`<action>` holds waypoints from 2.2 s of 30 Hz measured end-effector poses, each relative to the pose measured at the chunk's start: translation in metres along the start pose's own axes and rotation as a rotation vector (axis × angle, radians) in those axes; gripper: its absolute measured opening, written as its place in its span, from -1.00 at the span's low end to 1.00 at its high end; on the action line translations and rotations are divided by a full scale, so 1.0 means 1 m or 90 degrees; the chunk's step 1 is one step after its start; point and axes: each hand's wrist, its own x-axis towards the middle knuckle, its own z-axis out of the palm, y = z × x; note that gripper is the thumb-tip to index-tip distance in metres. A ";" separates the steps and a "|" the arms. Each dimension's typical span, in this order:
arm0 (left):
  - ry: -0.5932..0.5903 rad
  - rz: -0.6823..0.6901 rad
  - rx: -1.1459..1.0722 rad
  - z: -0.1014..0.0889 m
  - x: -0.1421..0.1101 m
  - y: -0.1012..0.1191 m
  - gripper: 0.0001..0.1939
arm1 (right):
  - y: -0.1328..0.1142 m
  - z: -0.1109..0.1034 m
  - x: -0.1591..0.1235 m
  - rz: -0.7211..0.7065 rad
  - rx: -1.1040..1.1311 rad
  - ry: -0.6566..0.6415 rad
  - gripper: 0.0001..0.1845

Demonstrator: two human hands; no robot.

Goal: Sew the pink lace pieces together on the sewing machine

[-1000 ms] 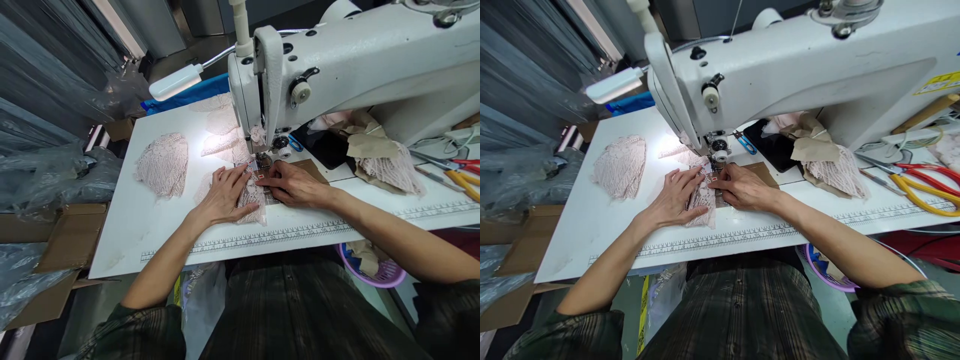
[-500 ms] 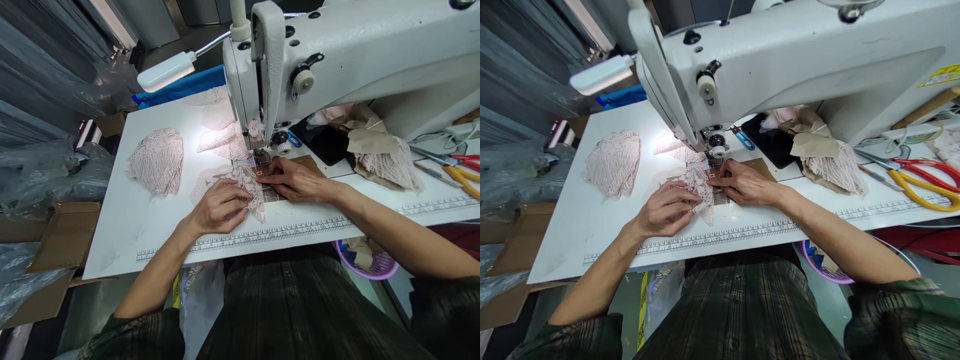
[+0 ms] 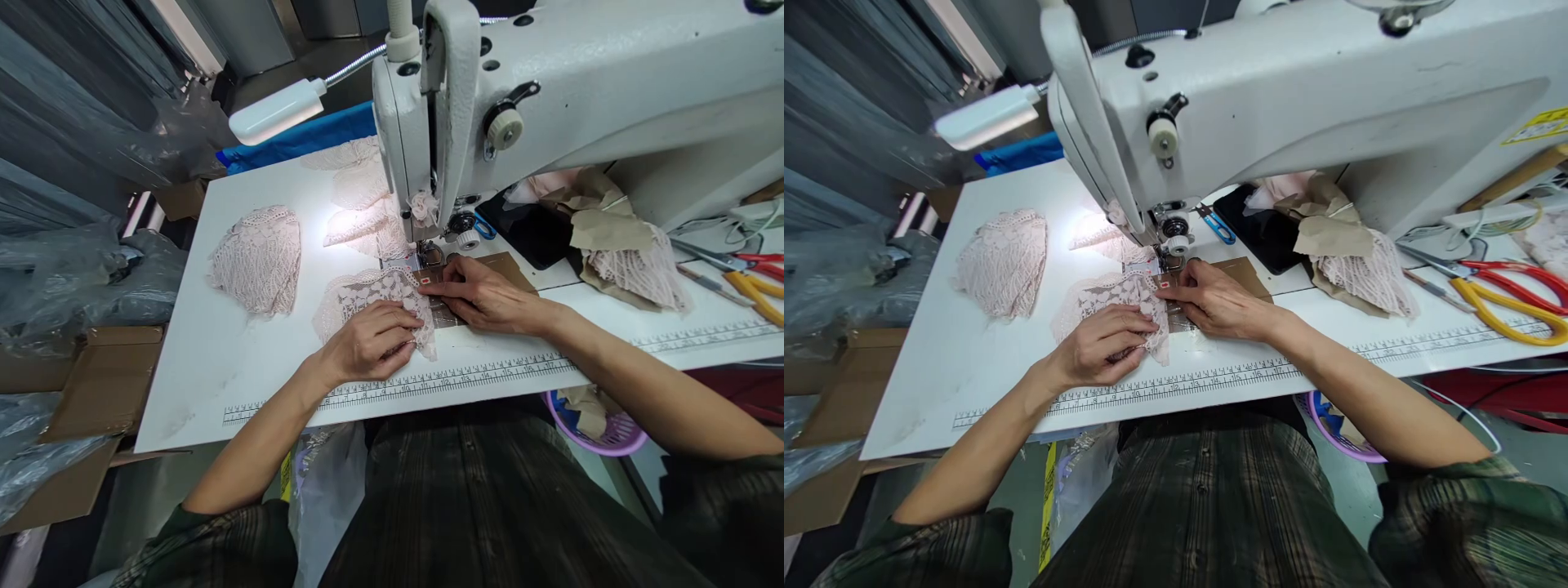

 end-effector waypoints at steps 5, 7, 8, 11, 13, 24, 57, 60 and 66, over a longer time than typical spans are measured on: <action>0.027 -0.006 -0.020 -0.001 0.000 -0.002 -0.94 | 0.003 -0.003 -0.001 0.001 0.034 -0.008 -0.57; 0.028 -0.009 -0.024 0.000 -0.001 -0.002 -0.94 | 0.002 -0.002 -0.002 -0.004 0.028 -0.001 -0.57; 0.026 -0.008 -0.026 0.000 -0.001 -0.002 -0.93 | 0.002 -0.001 -0.002 -0.005 0.021 0.002 -0.57; 0.021 -0.001 -0.024 0.000 -0.001 -0.002 -0.91 | 0.001 0.002 -0.003 -0.001 -0.006 0.004 -0.57; 0.021 0.005 -0.011 -0.001 0.000 -0.001 -0.91 | 0.000 0.003 -0.003 0.004 -0.021 0.004 -0.58; 0.024 0.012 0.031 -0.004 0.002 0.000 -0.95 | 0.005 0.004 0.000 -0.035 -0.019 0.029 -0.60; -0.064 -0.145 0.168 -0.002 0.006 -0.022 -0.70 | -0.010 -0.010 -0.004 0.008 0.031 -0.086 -0.56; -0.073 -0.144 0.224 0.002 0.002 -0.019 -0.70 | -0.009 -0.008 -0.005 0.003 0.039 -0.074 -0.56; -0.089 -0.136 0.238 0.000 0.004 -0.017 -0.70 | -0.007 -0.005 -0.006 -0.004 0.037 -0.052 -0.56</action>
